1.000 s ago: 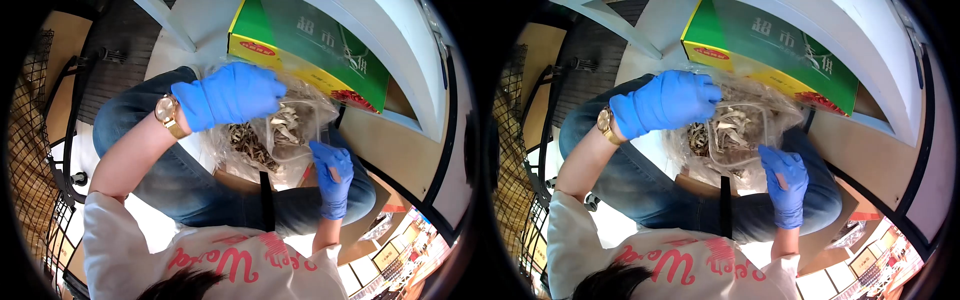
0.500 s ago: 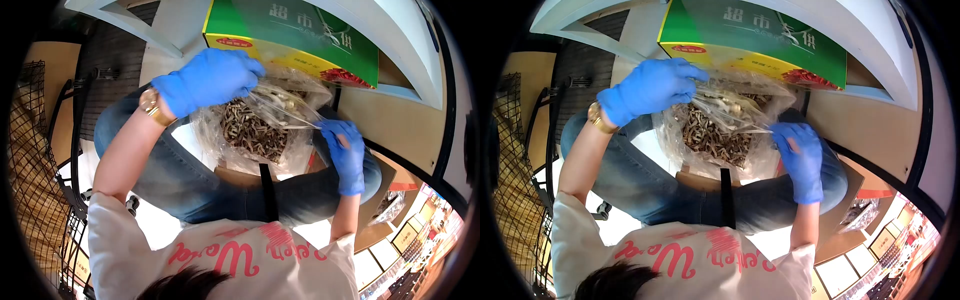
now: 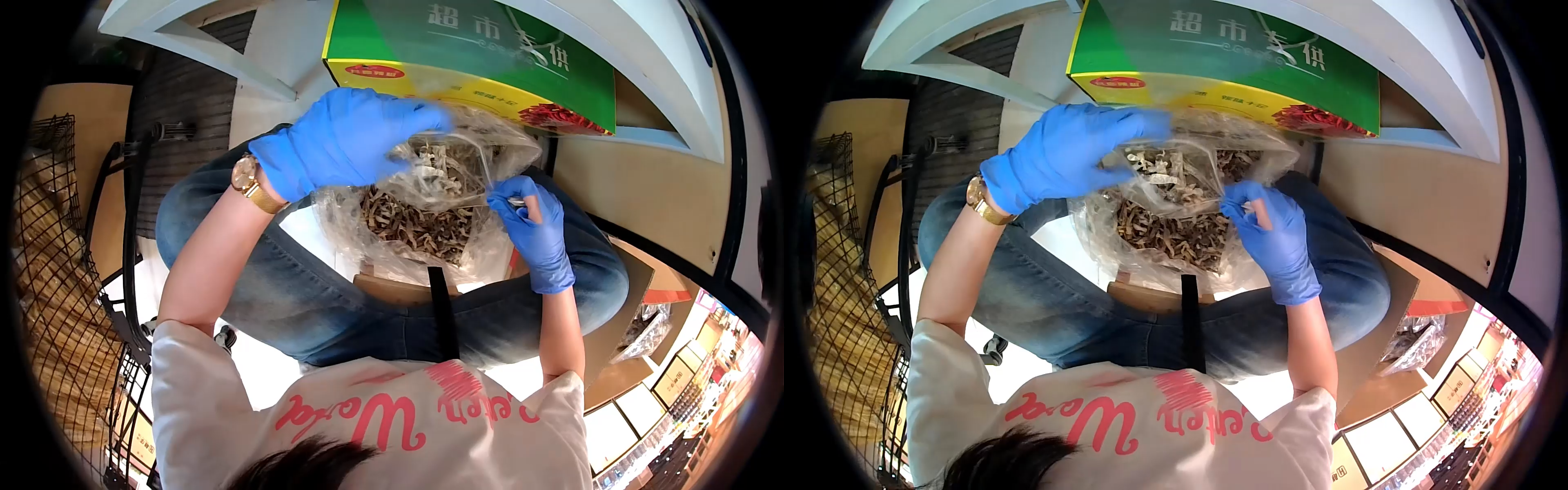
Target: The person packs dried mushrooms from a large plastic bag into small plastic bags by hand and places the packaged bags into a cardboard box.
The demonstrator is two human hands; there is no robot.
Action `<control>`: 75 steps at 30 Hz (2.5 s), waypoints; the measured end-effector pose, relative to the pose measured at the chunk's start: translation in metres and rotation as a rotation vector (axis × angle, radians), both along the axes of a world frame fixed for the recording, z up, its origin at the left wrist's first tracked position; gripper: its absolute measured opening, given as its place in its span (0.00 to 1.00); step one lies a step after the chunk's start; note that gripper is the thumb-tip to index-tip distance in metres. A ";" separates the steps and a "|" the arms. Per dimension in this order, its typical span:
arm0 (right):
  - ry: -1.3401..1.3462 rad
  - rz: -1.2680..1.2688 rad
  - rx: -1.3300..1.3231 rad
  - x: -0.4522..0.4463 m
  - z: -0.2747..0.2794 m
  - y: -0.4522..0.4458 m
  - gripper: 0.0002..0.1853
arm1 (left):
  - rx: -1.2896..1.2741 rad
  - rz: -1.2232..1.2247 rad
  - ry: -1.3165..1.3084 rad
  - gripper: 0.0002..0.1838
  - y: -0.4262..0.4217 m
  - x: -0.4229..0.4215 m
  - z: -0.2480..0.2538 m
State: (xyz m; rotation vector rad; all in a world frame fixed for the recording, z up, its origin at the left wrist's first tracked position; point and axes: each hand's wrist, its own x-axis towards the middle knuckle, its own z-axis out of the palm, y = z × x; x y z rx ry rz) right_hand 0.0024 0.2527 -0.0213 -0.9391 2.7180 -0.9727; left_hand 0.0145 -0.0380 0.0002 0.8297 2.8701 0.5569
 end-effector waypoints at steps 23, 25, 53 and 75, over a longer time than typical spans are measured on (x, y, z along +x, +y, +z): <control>-0.087 0.140 -0.171 -0.024 0.038 -0.007 0.19 | -0.039 0.045 0.044 0.13 0.024 0.004 -0.017; -0.099 0.085 -0.133 -0.027 0.042 -0.003 0.14 | -0.042 0.043 0.087 0.12 0.028 0.003 -0.014; 0.281 0.238 0.229 -0.014 0.017 -0.023 0.07 | 0.016 -0.034 0.231 0.03 0.050 0.012 -0.023; 0.238 0.318 0.201 0.001 0.003 -0.040 0.08 | -0.171 -0.090 0.241 0.04 0.049 0.020 -0.041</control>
